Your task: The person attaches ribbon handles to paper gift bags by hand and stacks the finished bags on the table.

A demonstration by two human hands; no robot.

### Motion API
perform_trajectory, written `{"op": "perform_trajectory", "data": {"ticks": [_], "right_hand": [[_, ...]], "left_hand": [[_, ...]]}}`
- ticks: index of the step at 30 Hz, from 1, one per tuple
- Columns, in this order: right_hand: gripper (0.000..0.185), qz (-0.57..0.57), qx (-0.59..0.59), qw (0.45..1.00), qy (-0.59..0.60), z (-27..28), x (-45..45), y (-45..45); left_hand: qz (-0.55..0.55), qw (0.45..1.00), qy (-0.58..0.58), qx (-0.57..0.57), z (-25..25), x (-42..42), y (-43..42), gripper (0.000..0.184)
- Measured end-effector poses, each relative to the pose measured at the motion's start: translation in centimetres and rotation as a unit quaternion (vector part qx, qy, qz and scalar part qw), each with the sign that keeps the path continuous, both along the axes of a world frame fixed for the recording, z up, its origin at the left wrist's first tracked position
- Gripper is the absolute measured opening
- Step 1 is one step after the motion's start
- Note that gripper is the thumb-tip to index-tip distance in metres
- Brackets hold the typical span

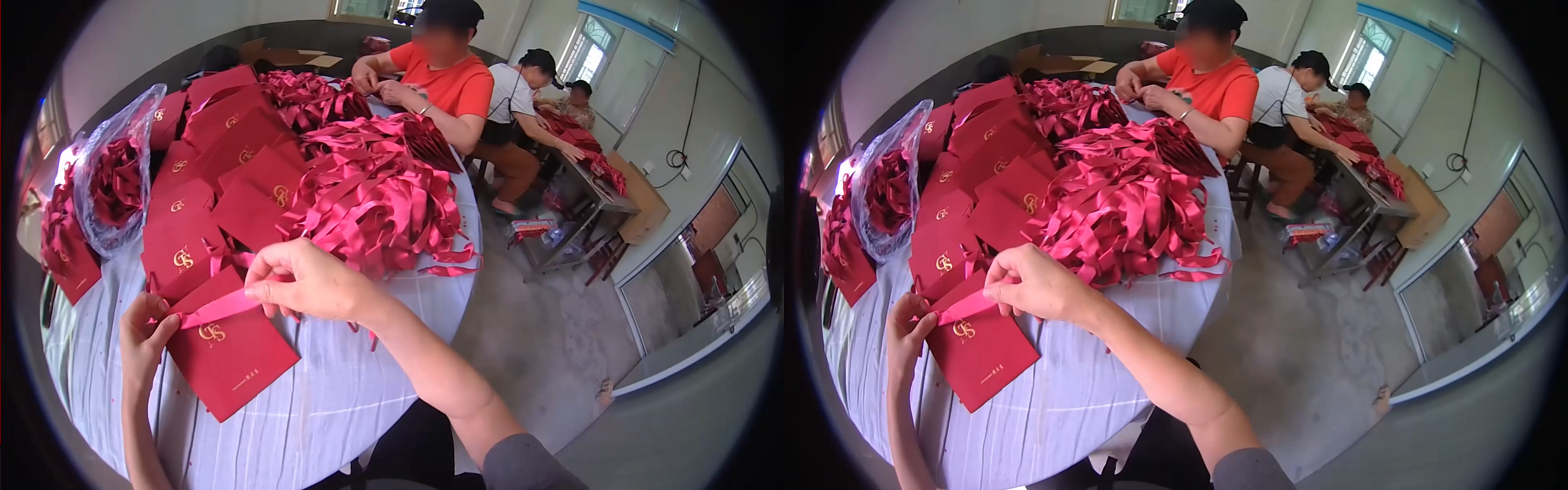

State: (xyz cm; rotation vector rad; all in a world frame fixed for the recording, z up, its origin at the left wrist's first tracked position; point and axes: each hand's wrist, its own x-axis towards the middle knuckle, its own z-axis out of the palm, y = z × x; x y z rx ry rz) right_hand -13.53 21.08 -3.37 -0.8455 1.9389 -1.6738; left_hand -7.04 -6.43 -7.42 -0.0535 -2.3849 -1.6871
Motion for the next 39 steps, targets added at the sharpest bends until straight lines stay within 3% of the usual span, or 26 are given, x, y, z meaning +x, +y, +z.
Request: {"op": "perform_trajectory", "data": {"ticks": [4, 11, 17, 24, 26, 30, 32, 35, 37, 39], "right_hand": [[0.012, -0.053, -0.045, 0.998, 0.004, -0.4, -0.6, 0.3], [0.012, -0.081, -0.077, 0.993, 0.046, -0.5, -1.6, 1.9], [0.022, -0.126, -0.231, 0.964, -0.036, -0.1, -1.3, 1.5], [0.029, -0.045, -0.359, 0.923, -0.134, -0.9, -1.0, -0.1], [0.029, -0.043, -0.369, 0.91, -0.186, -0.9, -0.4, -0.4], [0.028, 0.05, -0.433, 0.855, -0.282, -2.4, -0.4, -1.8], [0.024, 0.077, -0.438, 0.841, -0.308, -2.9, -0.2, -2.3], [0.023, 0.081, -0.418, 0.857, -0.291, -2.9, 0.0, -2.1], [0.023, 0.059, -0.379, 0.88, -0.281, -1.9, 0.8, -2.2], [0.017, -0.022, -0.321, 0.925, -0.201, -1.3, 1.4, -2.3]], "left_hand": [[0.004, 0.997, 0.042, -0.058, -0.8, -0.3, -0.1, 0.015], [0.01, 0.997, 0.049, -0.061, -1.0, -0.4, 0.0, 0.016], [0.004, 0.997, 0.044, -0.058, -1.2, -0.5, 0.0, 0.016], [0.005, 0.999, 0.03, -0.018, -1.7, -0.7, -0.1, 0.016], [0.003, 0.996, 0.051, -0.071, -1.5, -0.7, -0.1, 0.016], [0.018, 0.999, 0.044, -0.015, -1.6, -0.5, 0.3, 0.014], [0.019, 0.995, 0.046, -0.091, -1.3, -0.4, 0.2, 0.013], [0.027, 0.997, 0.065, -0.042, -2.2, -0.6, 0.3, 0.014], [0.032, 0.982, 0.109, -0.153, -1.5, -0.3, 0.2, 0.016], [0.068, 0.951, 0.081, -0.29, 1.2, 0.4, 0.5, 0.016]]}}
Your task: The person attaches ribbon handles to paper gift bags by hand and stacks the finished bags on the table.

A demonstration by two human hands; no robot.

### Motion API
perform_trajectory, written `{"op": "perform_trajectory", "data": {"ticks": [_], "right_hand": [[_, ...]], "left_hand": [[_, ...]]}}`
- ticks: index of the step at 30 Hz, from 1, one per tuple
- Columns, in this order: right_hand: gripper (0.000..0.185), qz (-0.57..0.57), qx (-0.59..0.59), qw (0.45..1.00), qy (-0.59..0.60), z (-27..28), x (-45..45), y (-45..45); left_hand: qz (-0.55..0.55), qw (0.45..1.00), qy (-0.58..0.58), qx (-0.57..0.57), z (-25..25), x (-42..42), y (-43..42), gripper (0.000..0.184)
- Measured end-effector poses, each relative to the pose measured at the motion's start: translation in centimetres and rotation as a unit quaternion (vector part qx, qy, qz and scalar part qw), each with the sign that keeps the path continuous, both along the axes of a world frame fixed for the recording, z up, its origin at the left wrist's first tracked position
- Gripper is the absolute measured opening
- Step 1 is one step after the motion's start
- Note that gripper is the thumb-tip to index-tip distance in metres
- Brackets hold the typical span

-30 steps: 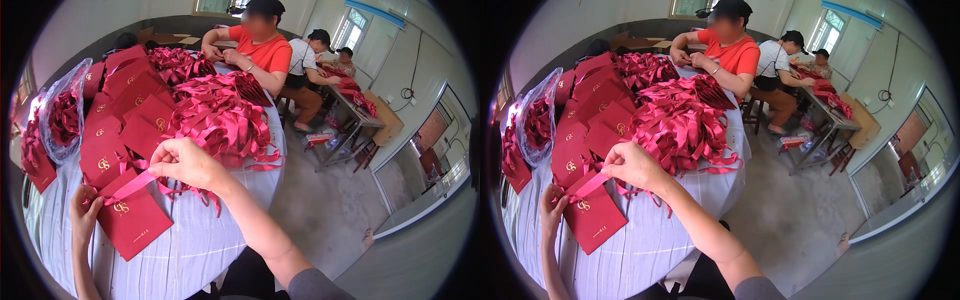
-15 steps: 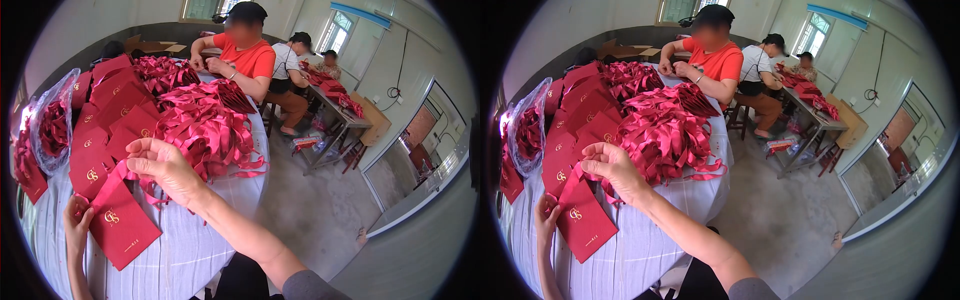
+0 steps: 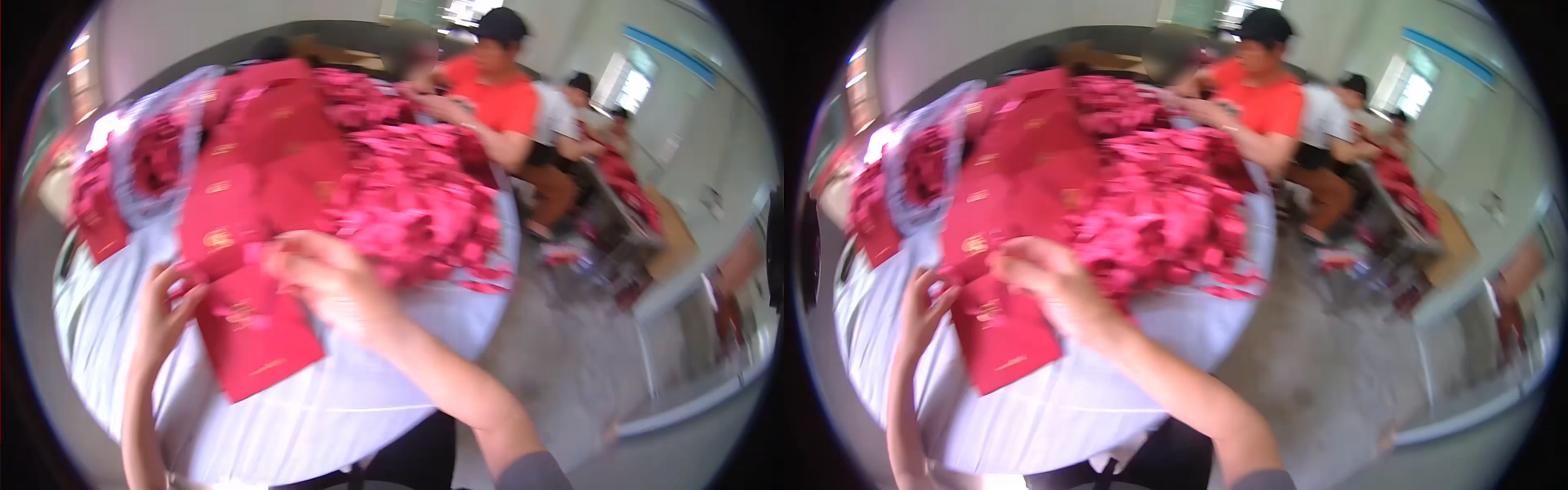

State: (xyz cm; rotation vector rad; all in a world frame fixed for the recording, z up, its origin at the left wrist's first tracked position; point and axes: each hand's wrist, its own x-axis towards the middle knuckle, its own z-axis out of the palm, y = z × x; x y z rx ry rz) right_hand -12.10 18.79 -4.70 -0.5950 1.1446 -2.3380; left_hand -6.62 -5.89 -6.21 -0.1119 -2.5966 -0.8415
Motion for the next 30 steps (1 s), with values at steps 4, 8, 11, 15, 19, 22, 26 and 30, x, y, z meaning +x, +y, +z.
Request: {"op": "perform_trajectory", "data": {"ticks": [4, 8, 11, 15, 19, 22, 26, 30], "right_hand": [[0.012, 0.036, -0.028, 0.997, 0.058, -0.4, -0.2, -0.9], [0.018, 0.069, 0.038, 0.996, 0.033, -0.1, 0.6, -0.6], [0.02, 0.059, 0.015, 0.995, 0.082, -2.2, 0.0, -1.7], [0.014, 0.015, 0.04, 0.996, 0.076, -2.9, -0.4, -2.1], [0.011, -0.01, 0.073, 0.985, 0.154, -1.9, 0.1, -1.6], [0.01, -0.064, 0.062, 0.973, 0.214, -0.8, 1.0, -1.2], [0.015, -0.114, 0.112, 0.969, 0.191, 1.0, 1.8, -0.3], [0.01, -0.184, 0.168, 0.95, 0.186, 0.5, 1.5, -0.7]], "left_hand": [[-0.033, 0.999, -0.024, 0.022, 2.5, -0.3, 1.0, 0.013], [-0.123, 0.992, -0.016, -0.02, 1.8, -2.1, 2.6, 0.012], [-0.094, 0.98, -0.15, 0.089, 1.7, -2.4, 4.0, 0.009], [-0.104, 0.975, -0.138, 0.14, 0.4, -3.1, 3.0, 0.01], [-0.102, 0.989, -0.002, 0.106, 2.6, -2.1, 2.9, 0.016], [-0.104, 0.991, -0.006, 0.084, 6.7, 0.2, 5.4, 0.017], [-0.129, 0.987, -0.053, 0.074, 7.3, 0.5, 6.1, 0.018], [-0.178, 0.973, -0.102, 0.102, 6.2, -0.7, 4.3, 0.019]]}}
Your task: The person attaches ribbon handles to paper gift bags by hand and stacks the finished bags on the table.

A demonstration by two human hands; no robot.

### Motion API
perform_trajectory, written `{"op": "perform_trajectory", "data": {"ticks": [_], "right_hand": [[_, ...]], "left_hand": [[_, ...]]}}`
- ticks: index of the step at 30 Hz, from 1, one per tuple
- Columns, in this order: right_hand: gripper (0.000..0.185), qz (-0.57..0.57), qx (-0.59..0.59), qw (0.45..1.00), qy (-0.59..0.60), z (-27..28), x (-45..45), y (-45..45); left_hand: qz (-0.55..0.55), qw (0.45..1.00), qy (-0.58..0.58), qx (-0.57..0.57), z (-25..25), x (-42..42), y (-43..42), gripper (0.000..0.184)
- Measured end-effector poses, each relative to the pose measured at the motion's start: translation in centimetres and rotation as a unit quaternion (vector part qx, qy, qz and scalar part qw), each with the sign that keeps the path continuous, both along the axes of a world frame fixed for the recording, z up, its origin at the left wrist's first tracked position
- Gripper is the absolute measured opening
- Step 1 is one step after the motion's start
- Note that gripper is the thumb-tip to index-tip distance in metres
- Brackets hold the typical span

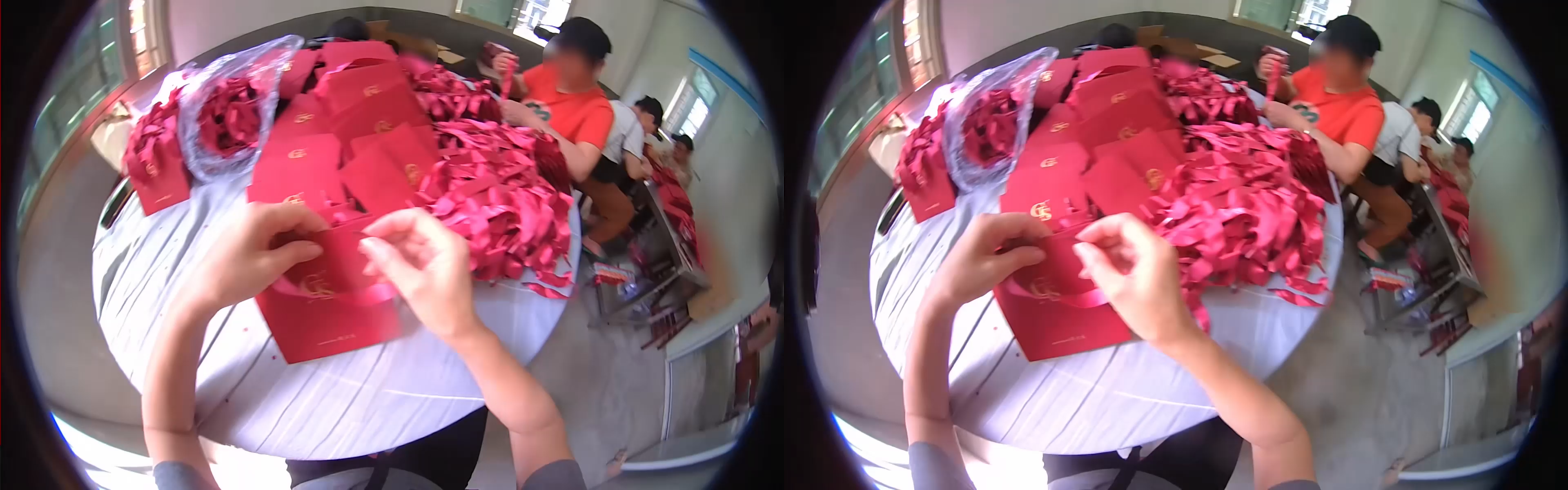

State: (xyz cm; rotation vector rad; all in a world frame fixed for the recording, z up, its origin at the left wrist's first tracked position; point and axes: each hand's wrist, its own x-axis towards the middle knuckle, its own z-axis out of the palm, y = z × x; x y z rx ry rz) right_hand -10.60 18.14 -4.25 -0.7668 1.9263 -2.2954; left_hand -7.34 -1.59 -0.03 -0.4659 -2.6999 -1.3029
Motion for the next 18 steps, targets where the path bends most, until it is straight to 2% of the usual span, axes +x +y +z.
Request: {"op": "perform_trajectory", "data": {"ticks": [1, 2, 6, 13, 18], "right_hand": [[0.006, -0.019, 0.013, 0.999, 0.024, -0.34, -0.07, -0.14], [0.006, -0.022, 0.031, 0.999, 0.028, -0.51, -0.01, -0.14], [0.008, -0.064, 0.07, 0.992, 0.088, -1.0, 0.04, -0.4], [0.012, -0.116, 0.122, 0.966, 0.195, -1.21, 0.35, -0.77], [0.015, -0.14, 0.158, 0.949, 0.234, -0.97, 0.49, -0.71]], "left_hand": [[-0.007, 1.0, -0.011, -0.006, 0.05, -0.15, -0.07, 0.019], [-0.021, 0.995, -0.075, 0.054, -0.09, -0.32, -0.18, 0.018], [-0.05, 0.984, -0.128, 0.116, -0.02, -0.56, -0.19, 0.017], [-0.068, 0.978, -0.126, 0.153, -0.67, -0.74, -0.43, 0.017], [-0.056, 0.987, -0.098, 0.117, -0.72, -0.59, -0.14, 0.02]]}}
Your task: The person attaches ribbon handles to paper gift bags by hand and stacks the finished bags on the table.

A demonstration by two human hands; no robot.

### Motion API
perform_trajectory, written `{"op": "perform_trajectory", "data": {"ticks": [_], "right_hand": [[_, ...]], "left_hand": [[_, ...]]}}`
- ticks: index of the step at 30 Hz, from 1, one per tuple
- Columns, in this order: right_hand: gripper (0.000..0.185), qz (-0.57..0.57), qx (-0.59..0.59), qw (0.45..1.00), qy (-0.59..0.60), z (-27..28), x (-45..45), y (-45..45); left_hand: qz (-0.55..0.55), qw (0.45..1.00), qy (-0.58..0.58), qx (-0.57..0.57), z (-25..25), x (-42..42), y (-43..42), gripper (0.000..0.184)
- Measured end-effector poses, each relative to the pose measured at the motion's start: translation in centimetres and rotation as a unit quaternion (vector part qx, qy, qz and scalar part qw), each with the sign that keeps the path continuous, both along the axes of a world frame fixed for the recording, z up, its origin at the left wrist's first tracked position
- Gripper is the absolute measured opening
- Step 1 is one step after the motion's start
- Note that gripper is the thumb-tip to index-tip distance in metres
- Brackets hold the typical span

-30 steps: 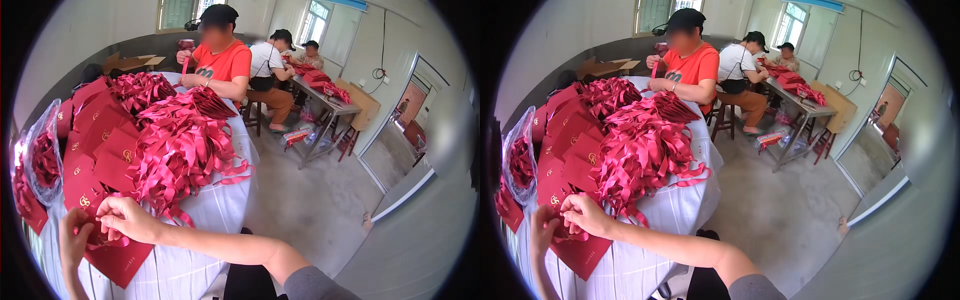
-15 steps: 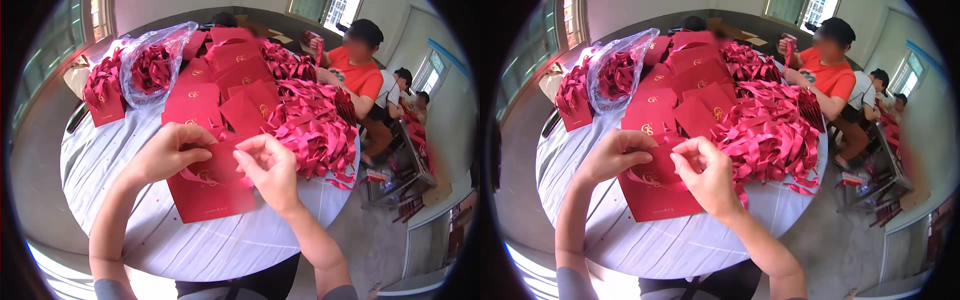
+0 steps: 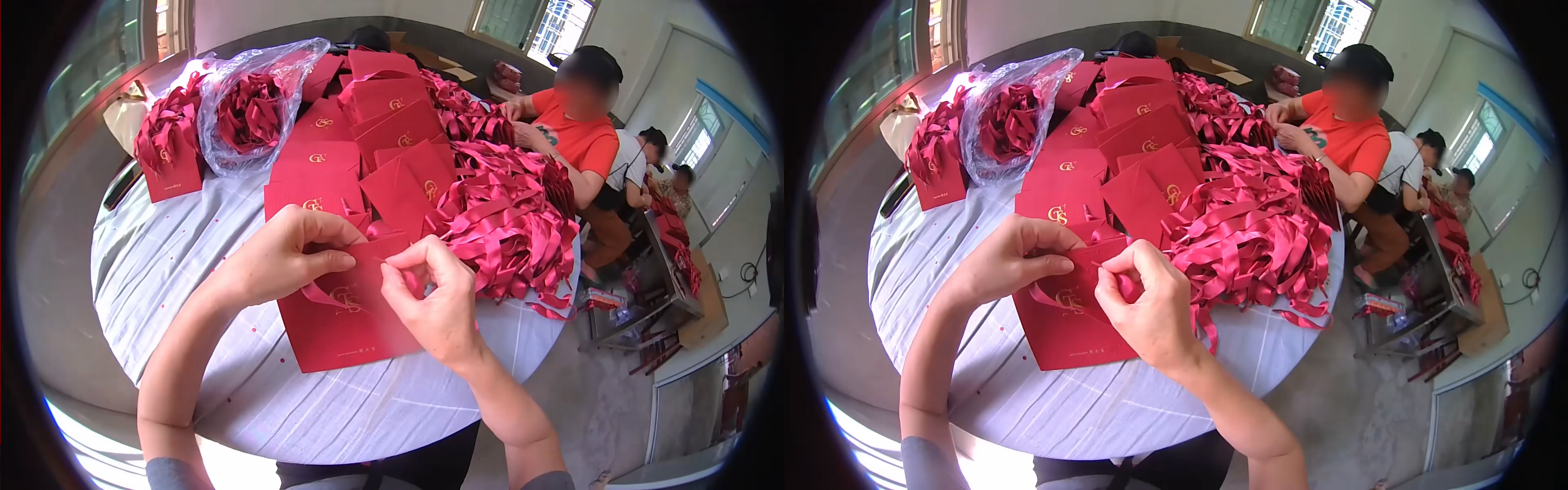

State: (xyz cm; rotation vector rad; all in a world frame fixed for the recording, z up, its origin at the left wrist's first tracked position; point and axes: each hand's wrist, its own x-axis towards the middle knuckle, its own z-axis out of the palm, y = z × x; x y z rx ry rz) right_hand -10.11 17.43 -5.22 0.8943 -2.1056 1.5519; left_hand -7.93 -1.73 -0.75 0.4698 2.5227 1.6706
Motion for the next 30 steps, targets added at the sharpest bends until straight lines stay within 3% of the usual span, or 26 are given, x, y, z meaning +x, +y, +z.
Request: {"op": "perform_trajectory", "data": {"ticks": [7, 13, 23, 27, 30], "right_hand": [[0.018, -0.024, 0.004, 0.998, 0.061, 0.2, 0.3, 0.0], [0.017, -0.09, 0.027, 0.988, 0.12, 0.6, 1.4, -0.1], [0.021, -0.129, 0.079, 0.977, 0.153, 0.4, 2.1, -1.0], [0.02, -0.115, 0.095, 0.982, 0.119, 1.1, 2.1, -0.5], [0.02, 0.01, 0.04, 0.997, 0.07, 1.3, 0.9, 0.6]], "left_hand": [[0.021, 0.998, 0.043, -0.039, 0.6, 1.1, 1.5, 0.019], [0.101, 0.946, 0.252, -0.175, 0.2, 2.3, 3.5, 0.02], [0.111, 0.936, 0.282, -0.181, 0.1, 2.6, 4.7, 0.018], [0.118, 0.933, 0.279, -0.193, 0.2, 2.8, 4.9, 0.017], [0.112, 0.925, 0.302, -0.2, 0.3, 2.9, 4.7, 0.017]]}}
